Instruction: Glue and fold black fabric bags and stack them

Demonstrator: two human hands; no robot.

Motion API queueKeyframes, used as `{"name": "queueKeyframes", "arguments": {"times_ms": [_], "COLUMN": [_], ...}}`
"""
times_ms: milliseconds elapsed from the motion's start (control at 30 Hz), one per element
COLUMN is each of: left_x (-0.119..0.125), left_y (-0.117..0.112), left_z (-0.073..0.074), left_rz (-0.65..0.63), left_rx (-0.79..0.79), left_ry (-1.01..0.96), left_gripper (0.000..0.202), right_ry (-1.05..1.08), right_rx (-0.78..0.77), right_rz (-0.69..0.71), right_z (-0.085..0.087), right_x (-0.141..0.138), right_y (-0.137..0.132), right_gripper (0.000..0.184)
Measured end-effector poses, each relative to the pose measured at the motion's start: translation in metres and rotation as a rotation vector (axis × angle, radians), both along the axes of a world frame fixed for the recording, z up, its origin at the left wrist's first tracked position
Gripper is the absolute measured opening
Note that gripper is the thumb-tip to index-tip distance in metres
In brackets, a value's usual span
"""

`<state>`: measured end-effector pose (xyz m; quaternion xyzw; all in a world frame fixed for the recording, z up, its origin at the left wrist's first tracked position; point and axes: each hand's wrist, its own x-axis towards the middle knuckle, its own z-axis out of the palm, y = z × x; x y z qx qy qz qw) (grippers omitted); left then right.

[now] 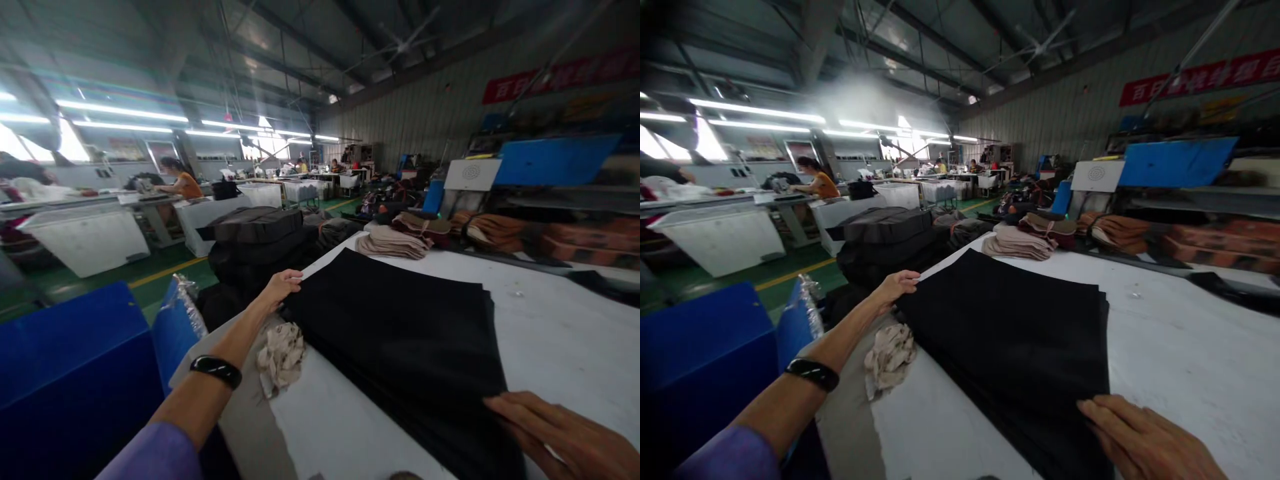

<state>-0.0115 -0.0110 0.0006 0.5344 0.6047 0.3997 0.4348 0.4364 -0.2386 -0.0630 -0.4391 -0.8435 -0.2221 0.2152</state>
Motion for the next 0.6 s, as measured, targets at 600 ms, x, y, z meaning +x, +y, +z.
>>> {"name": "queueKeyframes", "arguments": {"times_ms": [600], "left_x": [0.007], "left_y": [-0.018], "left_z": [0.008], "left_rz": [0.132], "left_rx": [0.188], "left_ry": [0.333], "left_gripper": [0.021], "right_ry": [-0.041], "right_rx": [-0.425], "right_rz": [-0.178], "right_z": [0.032], "right_x": [-0.057], "right_y": [-0.015], "right_gripper": [0.021]}}
